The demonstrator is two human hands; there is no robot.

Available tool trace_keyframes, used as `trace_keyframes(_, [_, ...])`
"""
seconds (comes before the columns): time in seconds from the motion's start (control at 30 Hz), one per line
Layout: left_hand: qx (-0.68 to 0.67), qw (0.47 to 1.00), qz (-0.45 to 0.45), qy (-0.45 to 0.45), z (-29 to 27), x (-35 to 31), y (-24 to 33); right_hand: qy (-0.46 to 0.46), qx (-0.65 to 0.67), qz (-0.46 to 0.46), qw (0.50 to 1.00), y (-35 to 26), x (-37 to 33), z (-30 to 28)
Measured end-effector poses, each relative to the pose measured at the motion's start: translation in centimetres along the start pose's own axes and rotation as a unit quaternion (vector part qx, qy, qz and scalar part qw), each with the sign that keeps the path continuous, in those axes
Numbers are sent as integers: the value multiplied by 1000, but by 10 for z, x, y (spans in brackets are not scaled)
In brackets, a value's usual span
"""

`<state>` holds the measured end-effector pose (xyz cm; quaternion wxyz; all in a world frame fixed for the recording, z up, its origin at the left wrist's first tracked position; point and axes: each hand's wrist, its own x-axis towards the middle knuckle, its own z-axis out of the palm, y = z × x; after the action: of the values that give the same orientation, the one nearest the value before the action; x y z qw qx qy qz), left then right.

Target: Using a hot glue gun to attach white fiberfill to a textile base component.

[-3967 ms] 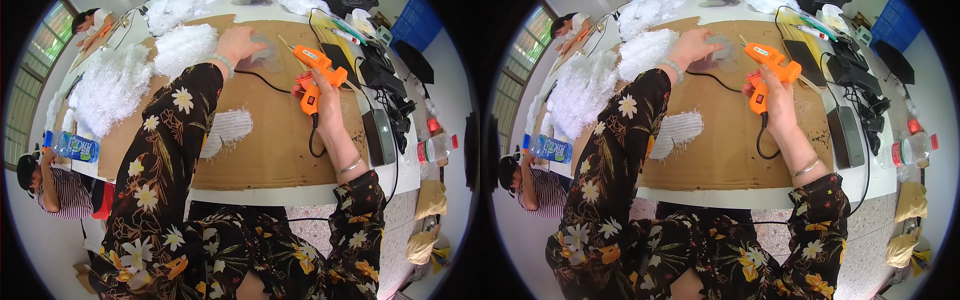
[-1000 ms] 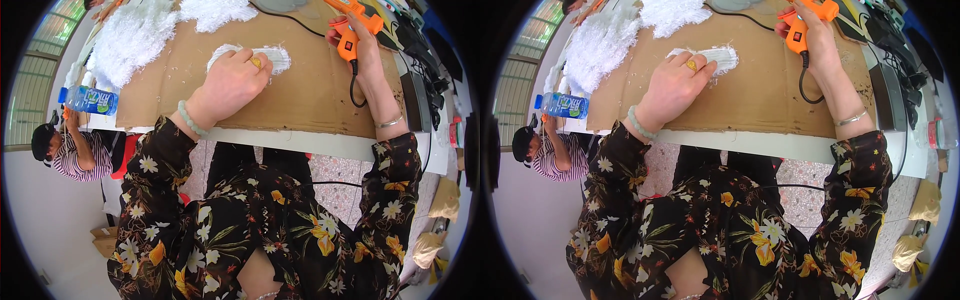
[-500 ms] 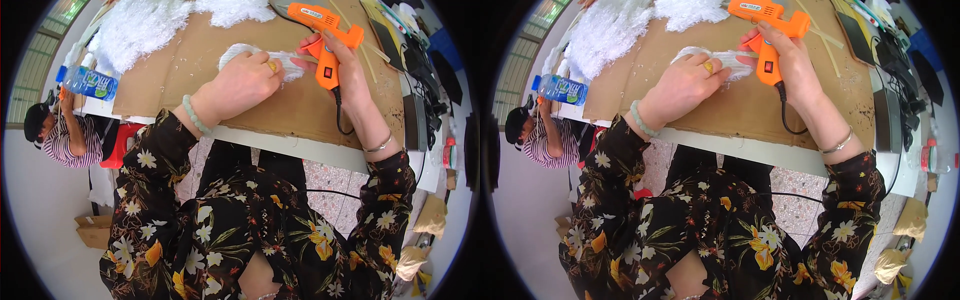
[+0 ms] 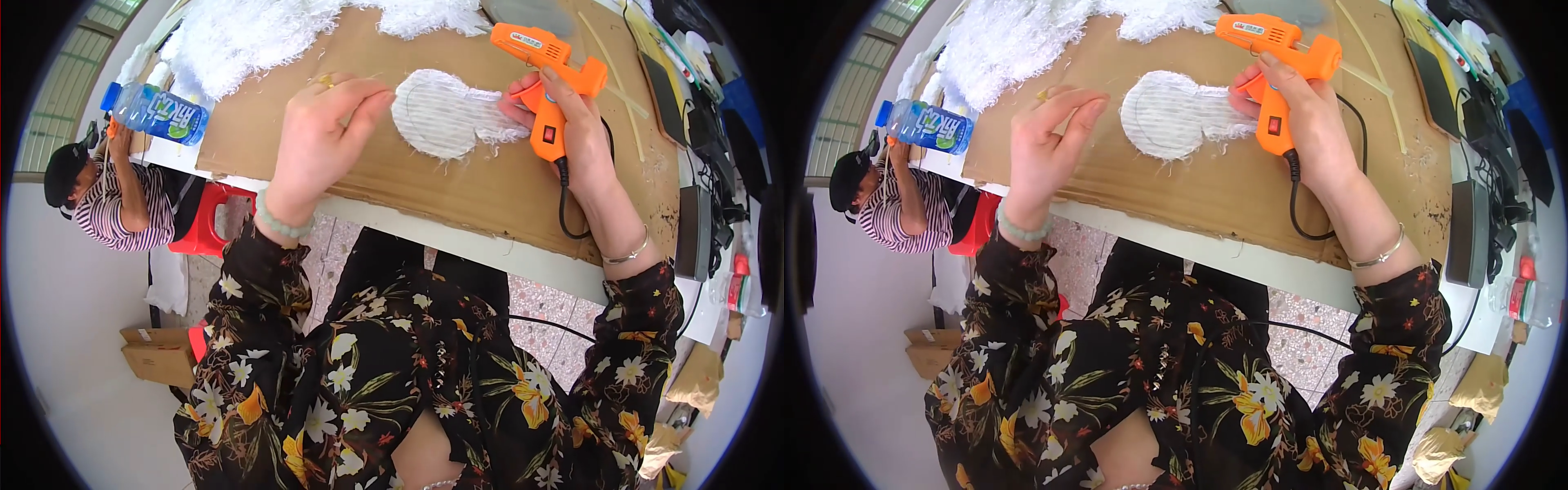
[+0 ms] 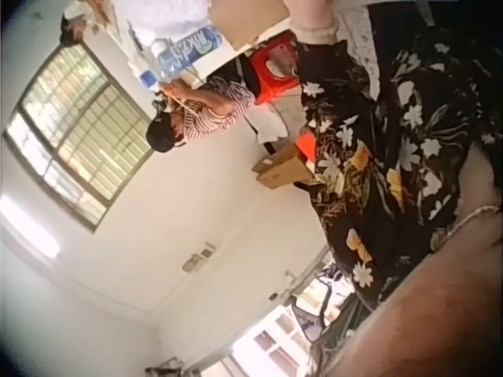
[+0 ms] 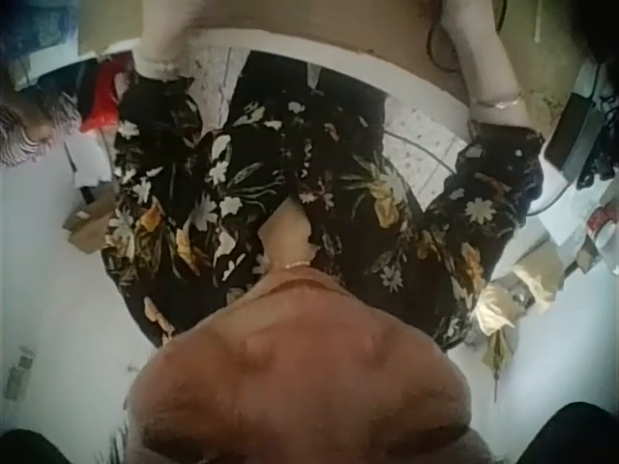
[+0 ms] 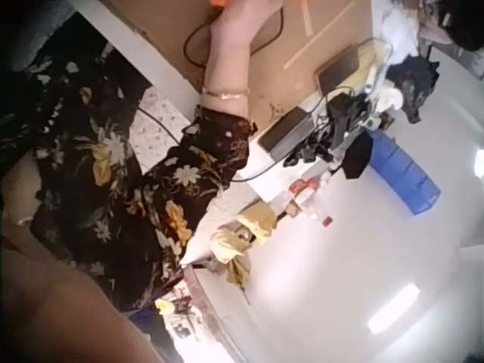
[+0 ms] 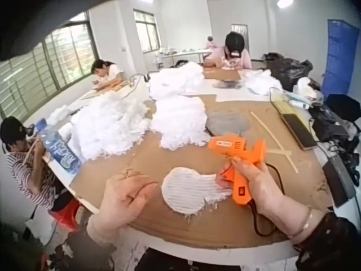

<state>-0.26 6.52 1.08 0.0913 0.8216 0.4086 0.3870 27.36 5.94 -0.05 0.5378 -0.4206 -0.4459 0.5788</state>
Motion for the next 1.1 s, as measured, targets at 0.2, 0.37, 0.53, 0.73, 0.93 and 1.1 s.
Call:
trace_keyframes(0.2, [18, 996, 91, 14, 6, -18, 4, -2, 13, -5, 1000, 0, 3, 5])
trace_keyframes(0.37, [31, 985, 171, -23, 16, -22, 16, 6, 1, -1, 1000, 0, 5, 9])
trace_keyframes(0.53, [27, 983, 168, -63, 18, -22, 15, -5, 8, -21, 1000, 2, 7, 9])
trace_keyframes(0.73, [70, 981, 128, -124, 13, -22, 18, -5, -7, -66, 998, -3, 1, 10])
trace_keyframes(0.93, [94, 978, 149, -110, 17, -21, 15, 8, -45, -40, 998, -11, -7, 14])
trace_keyframes(1.1, [111, 977, 144, -115, 18, -22, 18, -15, -47, -40, 998, -5, -8, 12])
